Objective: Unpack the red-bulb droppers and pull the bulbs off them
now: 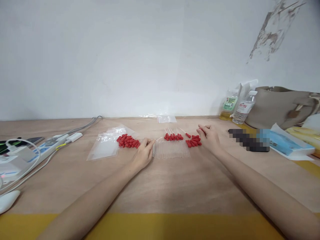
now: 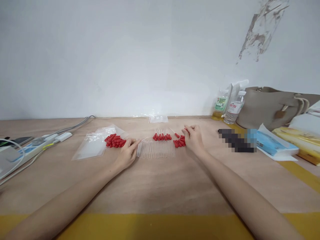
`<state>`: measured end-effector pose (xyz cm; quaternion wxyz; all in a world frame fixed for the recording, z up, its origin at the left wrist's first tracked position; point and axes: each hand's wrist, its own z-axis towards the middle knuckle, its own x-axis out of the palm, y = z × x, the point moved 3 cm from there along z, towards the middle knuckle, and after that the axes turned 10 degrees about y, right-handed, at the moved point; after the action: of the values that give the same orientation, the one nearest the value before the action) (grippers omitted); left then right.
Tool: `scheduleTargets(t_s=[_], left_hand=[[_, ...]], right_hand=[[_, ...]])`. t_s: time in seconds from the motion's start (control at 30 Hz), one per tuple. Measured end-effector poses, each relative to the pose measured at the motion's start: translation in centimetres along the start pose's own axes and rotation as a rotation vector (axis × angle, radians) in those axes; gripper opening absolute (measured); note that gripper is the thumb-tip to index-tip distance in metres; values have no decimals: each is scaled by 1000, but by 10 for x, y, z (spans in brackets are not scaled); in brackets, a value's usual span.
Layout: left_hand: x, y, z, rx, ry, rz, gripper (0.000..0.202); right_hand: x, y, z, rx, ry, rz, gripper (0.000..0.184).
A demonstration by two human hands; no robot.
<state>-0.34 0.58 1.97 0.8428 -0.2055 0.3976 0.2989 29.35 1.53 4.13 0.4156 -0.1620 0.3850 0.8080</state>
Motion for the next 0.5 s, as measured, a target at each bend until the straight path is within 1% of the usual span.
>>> scheduleTargets(t_s=[0.03, 0.1, 0.17, 0.2, 0.23, 0.3, 0.4, 0.5], left_hand=[[2, 1, 1, 3, -19, 13, 34], [6, 4, 3, 6, -49, 27, 30], [9, 4, 4, 17, -53, 33, 24], [11, 4, 5, 23, -47, 37, 21], [11, 4, 5, 28, -41, 40, 20], [13, 3, 4, 37, -20, 35, 18], [14, 1, 4, 57, 12, 0, 17], [14, -1, 3, 95, 42, -42, 15]], right_hand=[[1, -14, 8, 88, 23, 8, 34], [7, -41, 21, 253, 119, 81, 36], [13, -65, 28, 438, 147, 185, 38], [15, -74, 30, 484, 159, 213, 36], [18, -80, 31, 522, 167, 237, 36], [24, -87, 31, 552, 195, 267, 36], [32, -89, 26, 578, 258, 329, 38], [39, -88, 22, 574, 317, 385, 37]])
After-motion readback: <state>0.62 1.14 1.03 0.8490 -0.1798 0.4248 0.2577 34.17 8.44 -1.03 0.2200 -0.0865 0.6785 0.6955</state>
